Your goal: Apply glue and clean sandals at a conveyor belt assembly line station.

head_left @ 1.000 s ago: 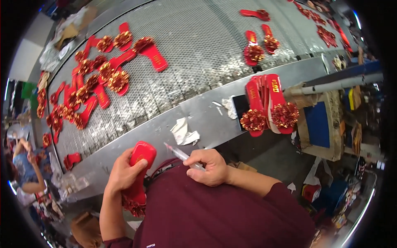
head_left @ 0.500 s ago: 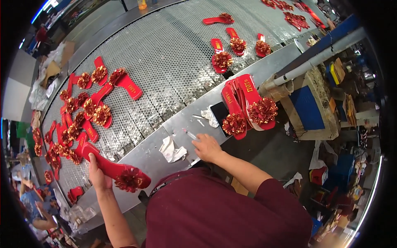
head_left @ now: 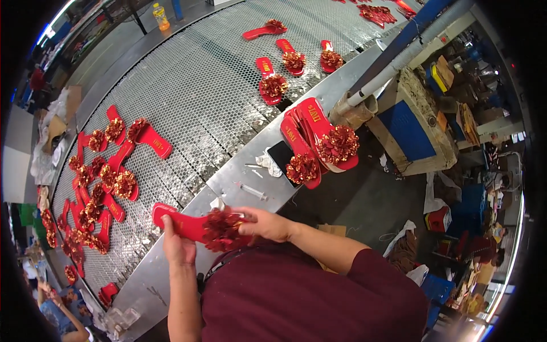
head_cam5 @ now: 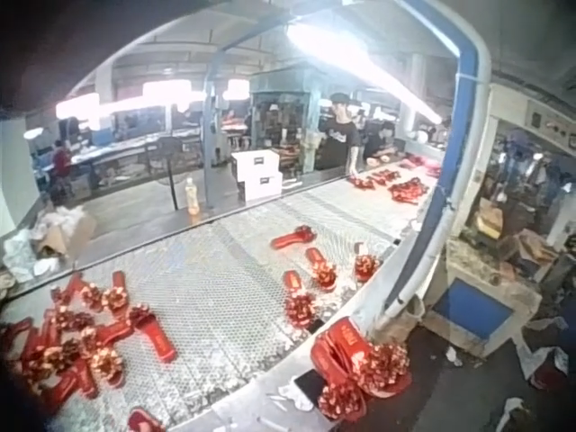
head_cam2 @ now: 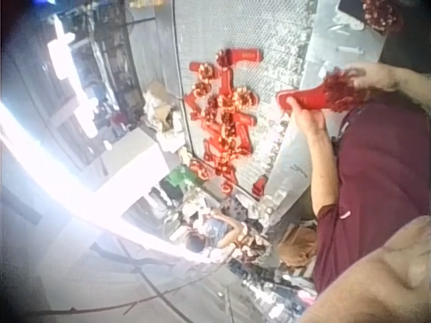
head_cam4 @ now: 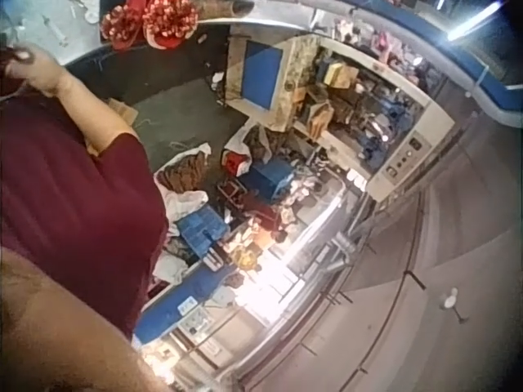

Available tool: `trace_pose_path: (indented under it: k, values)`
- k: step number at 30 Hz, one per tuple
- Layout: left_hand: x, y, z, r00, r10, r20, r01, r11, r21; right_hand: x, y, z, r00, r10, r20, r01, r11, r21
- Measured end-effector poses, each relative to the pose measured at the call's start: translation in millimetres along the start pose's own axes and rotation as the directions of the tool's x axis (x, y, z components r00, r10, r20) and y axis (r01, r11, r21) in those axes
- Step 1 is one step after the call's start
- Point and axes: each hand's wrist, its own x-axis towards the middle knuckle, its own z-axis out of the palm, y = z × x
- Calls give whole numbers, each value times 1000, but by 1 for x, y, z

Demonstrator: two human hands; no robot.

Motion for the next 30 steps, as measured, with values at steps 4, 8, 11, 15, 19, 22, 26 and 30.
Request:
trace_pose_path:
  k: [4,8,11,15,19,22,26,30]
  values:
    - [-15,-8,38,986,-150,68,141,982,124,-20,-9,5,976,-197,92,191,979,73]
    - [-26,-4,47,976,-196,97,160,942,294,-68,-59,-23,954,-289,-74,282,955,-93]
    - [-16,-5,20,974,-224,-14,217,924,315,-103,-93,-63,792,-559,-246,506,826,-247]
    - [-13,-4,-4,971,-220,-89,237,916,323,-152,-132,-95,566,-703,-430,622,707,-337]
    - [-14,-7,-23,962,-209,-176,252,928,276,-157,-132,-94,493,-755,-432,635,652,-415]
    - [-17,-12,-34,953,-225,-204,275,926,260,-143,-114,-97,527,-721,-450,617,689,-381]
    - [-20,-14,-41,941,-256,-221,308,919,247,-120,-94,-95,610,-639,-469,596,760,-261]
    - [-21,-17,-51,937,-251,-243,306,925,223,-112,-88,-98,602,-606,-520,567,783,-256]
